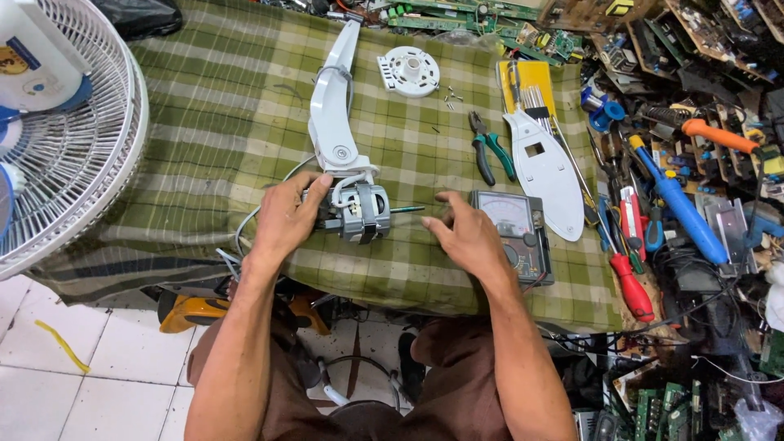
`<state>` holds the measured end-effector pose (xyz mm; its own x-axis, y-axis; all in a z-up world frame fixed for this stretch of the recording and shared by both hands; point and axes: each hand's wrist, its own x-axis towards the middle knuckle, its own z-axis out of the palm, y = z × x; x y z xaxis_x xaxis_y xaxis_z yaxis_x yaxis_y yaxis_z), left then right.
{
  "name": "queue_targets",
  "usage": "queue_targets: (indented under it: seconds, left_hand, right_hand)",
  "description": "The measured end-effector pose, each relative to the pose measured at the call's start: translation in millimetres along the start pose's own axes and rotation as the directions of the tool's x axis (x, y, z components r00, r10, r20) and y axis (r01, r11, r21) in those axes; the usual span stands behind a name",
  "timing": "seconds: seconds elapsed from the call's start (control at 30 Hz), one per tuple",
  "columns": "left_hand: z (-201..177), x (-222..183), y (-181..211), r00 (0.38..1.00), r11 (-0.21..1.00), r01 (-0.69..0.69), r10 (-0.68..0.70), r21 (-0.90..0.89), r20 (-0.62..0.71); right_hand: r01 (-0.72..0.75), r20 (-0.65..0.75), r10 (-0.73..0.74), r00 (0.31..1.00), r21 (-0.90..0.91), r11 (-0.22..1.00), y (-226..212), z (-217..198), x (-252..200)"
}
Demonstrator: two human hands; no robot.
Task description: Disassembling a fan motor from its plastic housing using hand tools on a repair bench.
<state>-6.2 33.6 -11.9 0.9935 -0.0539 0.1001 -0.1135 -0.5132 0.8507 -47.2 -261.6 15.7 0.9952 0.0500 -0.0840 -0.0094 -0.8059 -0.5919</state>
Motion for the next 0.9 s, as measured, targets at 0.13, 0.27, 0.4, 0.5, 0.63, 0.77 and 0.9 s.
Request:
queue_targets:
  seconds: [0.13, 0.27, 0.4, 0.5, 0.63, 0.77, 0.9]
  left_hand:
    - [7.1, 2.5, -6.9, 1.0, 0.996, -0.014, 0.015, -0.084, 0.009]
    - [18.9, 9.8, -33.9, 0.999, 0.963, 0.044, -0.045, -0.265, 0.001]
    - [-3.6, -6.6, 22.2, 0.995, 0.893, 0.074, -0.094, -0.443, -0.025]
    - [-1.7, -5.3, 21.6, 0.991, 0.877, 0.091, -0.125, -0.472, -0.04]
    - [10.0, -1.8, 12.8, 0.983, 0.828, 0.115, -0.174, -0.549, -0.056]
    - [20.5, 0.4, 11.9, 0.964, 0.711, 0.107, -0.244, -0.695, -0.102]
    - [29.0, -11.0, 14.1, 0.967, 0.667, 0.013, -0.198, -0.745, -0.161]
  right_hand:
    - [-0.002, 0.057, -0.001, 0.998, 0.062, 0.998, -2.4, 11.2, 1.1]
    - [-0.02, 0.044, 0.01, 0.999, 0.23, 0.973, 0.2, 27.1, 7.1]
    - [-0.067, 0.109, 0.018, 0.994, 0.462, 0.885, -16.8, 25.8, -5.2]
    - [-0.153, 0.22, 0.007, 0.976, 0.656, 0.739, -46.4, 28.5, -22.5]
    - [-0.071, 0.165, -0.002, 0.986, 0.439, 0.896, -76.4, 49.9, -30.6]
    - [0.075, -0.051, -0.062, 0.997, 0.313, 0.947, -87.9, 61.7, -30.9]
    - [0.046, -0.134, -0.011, 0.991, 0.258, 0.965, -64.1, 71.8, -17.1]
